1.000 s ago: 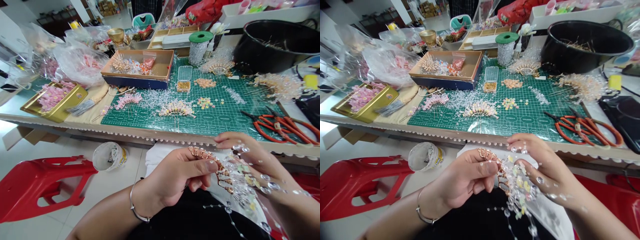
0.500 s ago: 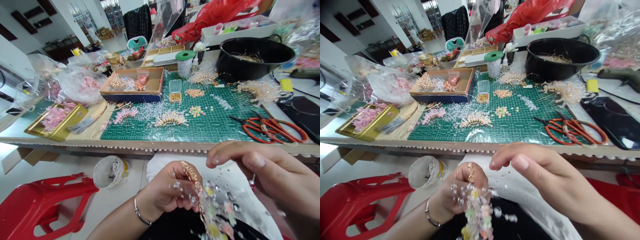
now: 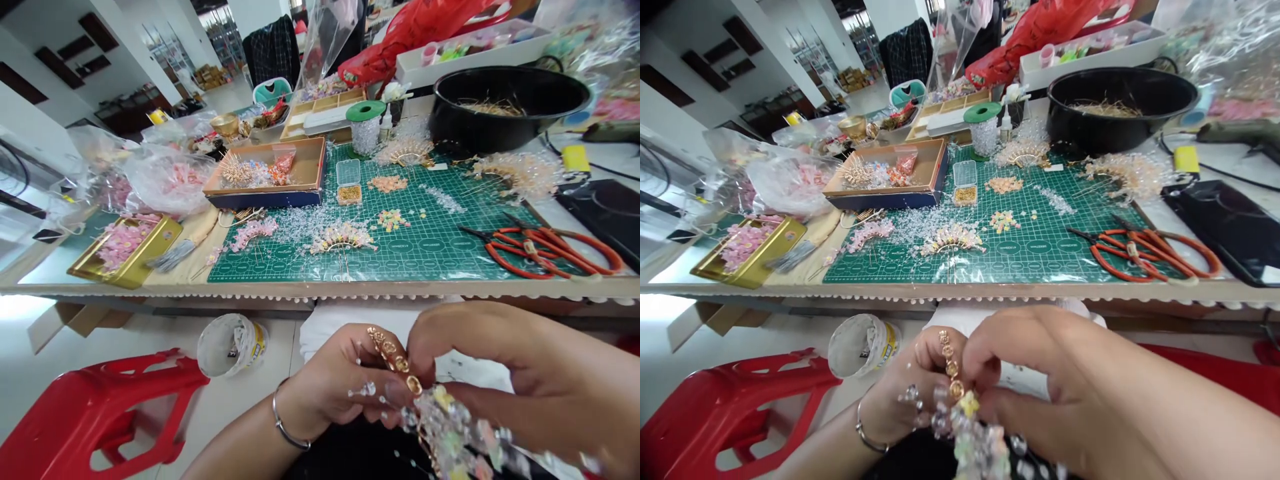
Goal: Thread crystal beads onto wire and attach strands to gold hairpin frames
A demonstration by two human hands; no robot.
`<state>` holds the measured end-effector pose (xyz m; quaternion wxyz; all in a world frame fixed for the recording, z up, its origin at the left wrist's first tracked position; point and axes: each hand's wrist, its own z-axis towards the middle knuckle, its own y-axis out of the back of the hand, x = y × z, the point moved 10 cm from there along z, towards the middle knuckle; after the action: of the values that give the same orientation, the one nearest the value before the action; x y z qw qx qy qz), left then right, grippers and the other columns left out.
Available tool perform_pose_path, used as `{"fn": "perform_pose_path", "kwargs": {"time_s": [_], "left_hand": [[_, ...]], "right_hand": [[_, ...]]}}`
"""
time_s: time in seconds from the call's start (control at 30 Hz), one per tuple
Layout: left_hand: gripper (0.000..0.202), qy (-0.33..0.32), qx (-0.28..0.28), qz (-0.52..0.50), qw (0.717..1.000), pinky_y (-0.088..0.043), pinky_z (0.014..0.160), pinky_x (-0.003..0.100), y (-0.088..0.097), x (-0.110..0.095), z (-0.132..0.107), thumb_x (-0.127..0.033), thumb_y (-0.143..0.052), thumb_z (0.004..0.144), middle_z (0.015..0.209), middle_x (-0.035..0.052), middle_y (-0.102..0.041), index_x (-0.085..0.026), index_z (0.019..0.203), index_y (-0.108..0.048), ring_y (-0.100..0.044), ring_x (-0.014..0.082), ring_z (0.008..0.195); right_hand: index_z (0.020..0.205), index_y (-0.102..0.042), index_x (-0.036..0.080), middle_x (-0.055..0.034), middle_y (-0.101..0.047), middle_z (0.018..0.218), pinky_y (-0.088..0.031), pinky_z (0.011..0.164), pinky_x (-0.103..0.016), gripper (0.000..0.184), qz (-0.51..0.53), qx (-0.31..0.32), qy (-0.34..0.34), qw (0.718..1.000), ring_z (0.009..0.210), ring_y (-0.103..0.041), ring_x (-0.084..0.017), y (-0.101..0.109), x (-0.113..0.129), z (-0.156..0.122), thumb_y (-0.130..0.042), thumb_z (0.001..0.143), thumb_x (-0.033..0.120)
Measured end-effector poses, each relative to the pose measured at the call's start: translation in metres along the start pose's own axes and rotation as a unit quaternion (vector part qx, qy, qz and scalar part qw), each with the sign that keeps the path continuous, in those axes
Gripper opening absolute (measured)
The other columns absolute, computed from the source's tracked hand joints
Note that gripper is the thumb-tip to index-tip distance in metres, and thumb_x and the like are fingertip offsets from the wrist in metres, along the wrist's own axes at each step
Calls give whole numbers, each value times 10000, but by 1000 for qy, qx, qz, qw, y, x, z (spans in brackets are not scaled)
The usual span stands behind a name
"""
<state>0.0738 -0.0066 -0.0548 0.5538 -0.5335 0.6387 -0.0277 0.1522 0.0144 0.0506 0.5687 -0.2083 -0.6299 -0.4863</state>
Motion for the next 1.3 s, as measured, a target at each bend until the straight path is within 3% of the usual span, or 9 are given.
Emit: {"fn": "perform_pose_path", "kwargs": {"time_s": [0.13, 0.27, 0.5, 0.77, 0.93, 1.07, 1.3], "left_hand": [[512, -19, 11, -26, 999, -242, 327, 170, -5, -6, 4, -562, -884, 575, 494, -17, -577, -140, 674, -612, -475, 53, 380], [453, -17, -5, -53, 998, -208, 363, 178, -4, -7, 6, -486, -890, 594, 503, -17, -558, -137, 690, -617, -543, 73, 461], [425, 15, 6, -46, 999, -243, 377, 195, -5, -2, 8, -464, -892, 566, 494, -9, -584, -138, 676, -643, -490, 67, 407], [493, 30, 73, -7, 997, -282, 335, 179, -8, -1, 3, -542, -897, 546, 504, -16, -606, -134, 636, -634, -484, 53, 368], [480, 38, 78, -23, 996, -304, 321, 174, -7, 2, 0, -528, -911, 547, 494, -10, -612, -135, 665, -661, -498, 64, 356], [467, 39, 81, -17, 996, -308, 341, 170, -9, 1, -3, -519, -907, 569, 507, -10, -623, -133, 657, -660, -495, 57, 373], [475, 4, 31, -66, 997, -230, 341, 186, -3, 1, 4, -493, -910, 552, 450, -39, -565, -148, 704, -622, -502, 74, 361]], "right_hand": [[973, -629, 364, 77, -694, 873, -536, 651, -225, 197, -2, 35, 30, 999, 728, -645, -142, -8, -4, -5, -661, 851, 213], [951, -651, 304, 27, -652, 858, -510, 696, -262, 129, 22, 52, 30, 998, 780, -620, -161, -6, -12, -2, -576, 921, 204], [970, -708, 293, -1, -709, 947, -502, 783, -318, 115, 65, 180, -77, 978, 871, -654, -210, -15, -35, 4, -596, 947, 276], [935, -729, 311, 30, -697, 865, -503, 685, -222, 85, 45, 214, -108, 970, 767, -642, -146, -16, -43, 8, -648, 922, 290], [889, -738, 282, 9, -704, 904, -530, 736, -268, 125, 61, 212, -114, 969, 818, -667, -169, -25, -37, 6, -649, 927, 361], [890, -716, 309, 51, -699, 898, -522, 752, -239, 43, 61, 194, -100, 974, 808, -674, -135, -30, -29, 3, -691, 905, 278], [889, -680, 307, -15, -697, 974, -557, 721, -304, 101, -42, 41, 10, 998, 875, -679, -206, -7, -7, 3, -597, 935, 274]]}}
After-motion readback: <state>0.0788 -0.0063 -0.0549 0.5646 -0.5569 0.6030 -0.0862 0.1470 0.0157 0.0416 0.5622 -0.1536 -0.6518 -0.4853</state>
